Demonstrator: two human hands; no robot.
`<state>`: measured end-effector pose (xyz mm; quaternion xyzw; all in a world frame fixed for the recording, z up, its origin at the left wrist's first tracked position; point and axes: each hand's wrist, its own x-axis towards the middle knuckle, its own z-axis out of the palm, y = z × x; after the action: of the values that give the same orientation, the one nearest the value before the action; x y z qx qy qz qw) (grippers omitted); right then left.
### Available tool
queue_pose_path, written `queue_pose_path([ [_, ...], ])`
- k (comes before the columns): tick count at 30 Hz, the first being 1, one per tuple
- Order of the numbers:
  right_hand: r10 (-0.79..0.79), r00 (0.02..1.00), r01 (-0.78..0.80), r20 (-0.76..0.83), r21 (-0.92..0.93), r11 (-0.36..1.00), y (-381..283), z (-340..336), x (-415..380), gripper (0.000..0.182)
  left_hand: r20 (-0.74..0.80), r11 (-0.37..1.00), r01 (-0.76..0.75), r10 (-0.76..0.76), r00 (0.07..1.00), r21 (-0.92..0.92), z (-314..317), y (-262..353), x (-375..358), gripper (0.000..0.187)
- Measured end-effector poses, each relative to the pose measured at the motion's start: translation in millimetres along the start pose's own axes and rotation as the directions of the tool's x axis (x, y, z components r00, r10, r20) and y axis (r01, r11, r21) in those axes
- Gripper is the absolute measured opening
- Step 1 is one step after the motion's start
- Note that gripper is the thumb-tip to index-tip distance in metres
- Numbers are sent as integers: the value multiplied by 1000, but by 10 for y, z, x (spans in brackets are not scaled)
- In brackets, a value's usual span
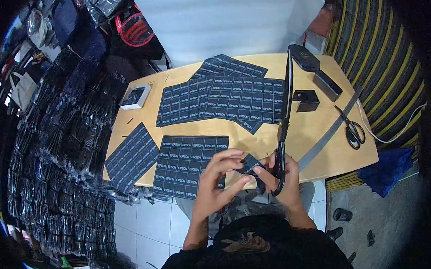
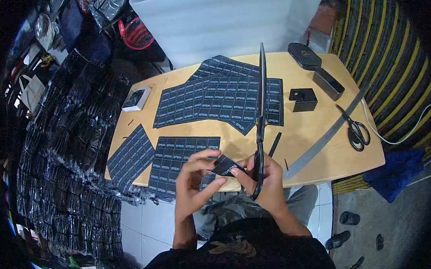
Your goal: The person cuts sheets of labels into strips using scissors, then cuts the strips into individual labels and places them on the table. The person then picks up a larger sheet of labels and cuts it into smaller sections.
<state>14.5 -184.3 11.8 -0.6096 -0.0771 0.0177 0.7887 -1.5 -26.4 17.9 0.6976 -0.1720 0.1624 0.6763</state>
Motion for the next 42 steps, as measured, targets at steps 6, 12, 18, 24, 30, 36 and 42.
queue_pose_path([
  [6, 48, 997, -43, -53, 89, 995, 82, 98, -26, 28, -57, 993, 94, -90, 994, 68, 77, -75, -149, 31],
  [12, 44, 992, -20, -117, 202, 979, 174, 139, -43, 29, -203, 999, 32, -26, 979, 25, 161, -264, -185, 26],
  [18, 38, 997, -23, -62, 221, 975, 108, 61, -68, 25, -184, 998, -1, 13, 983, 64, 159, -231, -124, 30],
  [24, -7, 983, -30, 183, 199, 980, 254, -324, -161, 35, -134, 1000, -22, 18, 991, -23, -71, -113, 31, 41],
  [30, 77, 944, -92, 320, 32, 995, 133, -709, -219, 57, 1, 997, 15, -15, 1000, 75, -252, 117, 233, 49],
  [36, 290, 789, 107, 542, -586, 803, -151, -1166, -194, 64, 141, 989, 102, -116, 983, 105, -458, 108, 323, 55],
  [42, 395, 590, 247, 704, -623, 742, -278, -1219, -138, 59, 382, 976, 138, -193, 904, 166, -659, -30, 419, 56],
])
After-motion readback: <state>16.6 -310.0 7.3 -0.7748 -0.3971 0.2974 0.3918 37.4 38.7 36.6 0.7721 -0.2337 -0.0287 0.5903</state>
